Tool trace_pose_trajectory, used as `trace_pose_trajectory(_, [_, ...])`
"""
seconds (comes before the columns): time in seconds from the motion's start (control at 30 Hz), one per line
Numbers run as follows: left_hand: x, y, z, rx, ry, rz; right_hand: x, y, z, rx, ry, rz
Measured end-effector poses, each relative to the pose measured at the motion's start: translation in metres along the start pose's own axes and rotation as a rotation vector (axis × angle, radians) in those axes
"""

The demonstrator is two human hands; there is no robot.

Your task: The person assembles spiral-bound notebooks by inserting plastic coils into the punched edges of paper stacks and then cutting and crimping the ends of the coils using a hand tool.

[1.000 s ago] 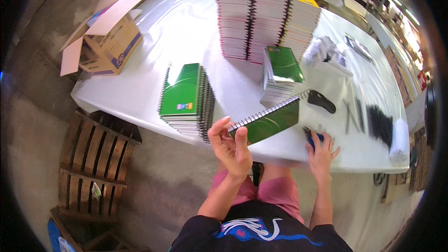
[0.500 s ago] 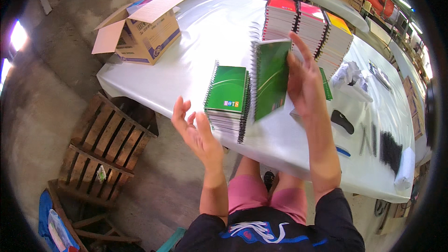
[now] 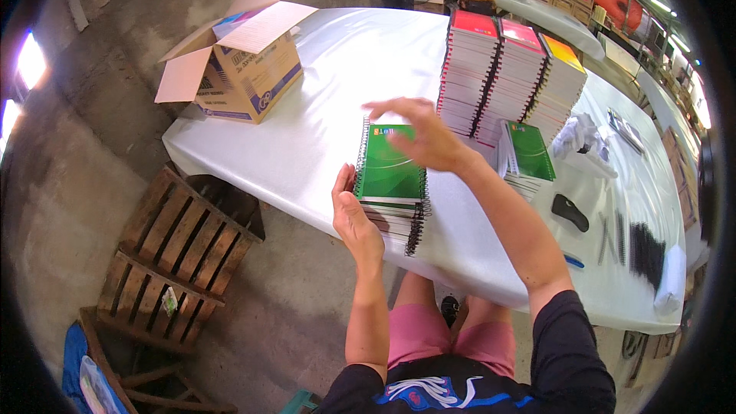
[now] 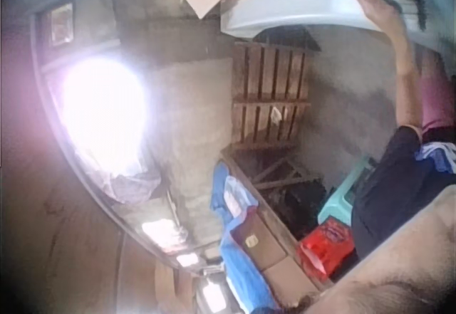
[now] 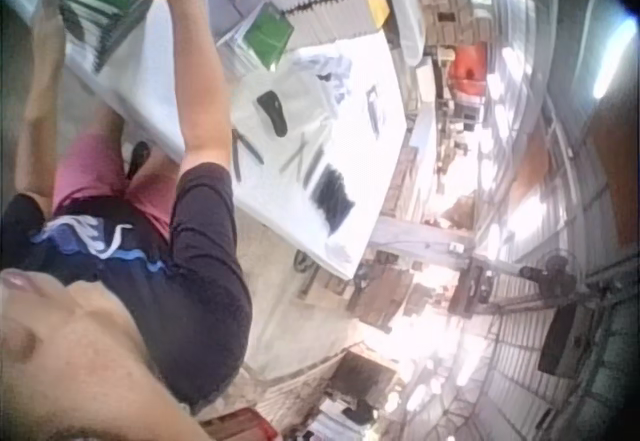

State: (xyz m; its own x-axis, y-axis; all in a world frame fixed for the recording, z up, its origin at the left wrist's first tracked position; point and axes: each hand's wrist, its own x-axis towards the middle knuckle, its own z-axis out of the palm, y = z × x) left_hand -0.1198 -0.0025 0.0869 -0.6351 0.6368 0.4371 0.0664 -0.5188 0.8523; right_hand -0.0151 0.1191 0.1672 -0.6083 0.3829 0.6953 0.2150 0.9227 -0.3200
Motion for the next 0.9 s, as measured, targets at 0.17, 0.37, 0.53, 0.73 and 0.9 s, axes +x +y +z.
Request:
trace_pose_trajectory(0.17, [0.005,-0.014,0.012,0.142,0.057,0.142,-0.041,0.041,0.024,0.560,0.188,0.566])
trace_pose_trajectory(0.37, [0.002,-0.025,0.024,0.146,0.244,0.207,-0.047,0.016,0.040,0.617,0.410,0.669])
trace_pose_trajectory(0.53, [0.005,-0.023,0.008,0.245,0.335,0.268,-0.057,0.014,-0.001,-0.356,0.484,0.255])
trace_pose_trajectory(0.73, [-0.012,0.045,-0.008,0.116,0.514,0.547,-0.172,0.036,-0.146,-0.779,0.315,1.229])
trace_pose_trajectory(0.9, [-0.058,0.075,0.040,-0.184,0.121,1.016,-0.195,0.046,-0.146,-0.025,0.291,1.374])
